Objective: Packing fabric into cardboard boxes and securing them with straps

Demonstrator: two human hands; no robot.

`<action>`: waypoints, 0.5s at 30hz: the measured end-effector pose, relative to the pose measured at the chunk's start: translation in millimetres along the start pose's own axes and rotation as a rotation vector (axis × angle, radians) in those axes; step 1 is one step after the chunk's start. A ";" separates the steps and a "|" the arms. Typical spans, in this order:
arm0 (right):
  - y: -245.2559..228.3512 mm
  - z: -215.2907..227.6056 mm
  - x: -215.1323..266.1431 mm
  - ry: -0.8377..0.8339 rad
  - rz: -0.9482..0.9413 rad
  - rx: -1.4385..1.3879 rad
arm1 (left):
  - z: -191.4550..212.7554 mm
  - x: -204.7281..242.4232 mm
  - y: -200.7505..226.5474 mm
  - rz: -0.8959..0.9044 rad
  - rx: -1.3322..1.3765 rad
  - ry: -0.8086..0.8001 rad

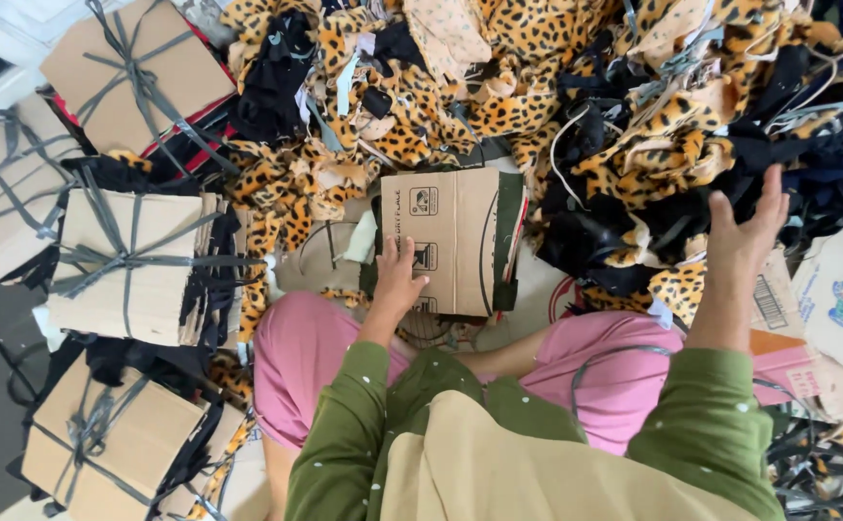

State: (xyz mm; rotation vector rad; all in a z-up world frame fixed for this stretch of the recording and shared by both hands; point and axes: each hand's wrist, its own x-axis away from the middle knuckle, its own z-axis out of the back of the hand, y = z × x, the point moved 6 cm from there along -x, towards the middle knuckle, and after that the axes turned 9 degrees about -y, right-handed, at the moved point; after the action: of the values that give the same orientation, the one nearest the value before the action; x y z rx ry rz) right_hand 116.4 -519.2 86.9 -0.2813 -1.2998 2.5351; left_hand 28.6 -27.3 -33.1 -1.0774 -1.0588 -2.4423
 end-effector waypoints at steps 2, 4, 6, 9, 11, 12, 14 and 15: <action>26.8 -23.3 5.4 -0.040 -0.134 0.006 | 3.7 10.7 13.7 0.027 -0.008 -0.001; 38.3 -63.0 26.8 -0.086 -0.270 0.011 | 1.3 9.6 13.5 0.061 -0.016 -0.002; 37.2 -155.0 79.7 -0.689 -0.520 -0.254 | -2.0 -0.9 7.1 -0.048 -0.139 0.097; 115.0 -267.0 118.8 -0.819 -0.796 -0.436 | -6.6 -5.4 4.1 -0.045 -0.182 0.111; 135.8 -291.5 107.7 -0.668 -0.858 -0.660 | -0.5 4.8 11.5 -0.050 -0.158 0.126; 151.0 -298.1 104.9 -0.473 -0.925 -0.879 | -0.8 8.5 17.3 -0.076 -0.146 0.117; 127.0 -284.1 88.1 -0.375 -0.825 -0.996 | -1.9 3.7 14.1 -0.050 -0.162 0.115; 115.3 -273.2 76.1 -0.266 -0.718 -1.109 | -3.7 -0.2 13.5 -0.033 -0.181 0.109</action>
State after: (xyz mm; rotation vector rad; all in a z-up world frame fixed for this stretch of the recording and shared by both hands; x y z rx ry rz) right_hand 107.4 -350.2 -168.2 0.2934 -2.2646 1.1185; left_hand 33.5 -39.4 -28.0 -0.9714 -0.8425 -2.6315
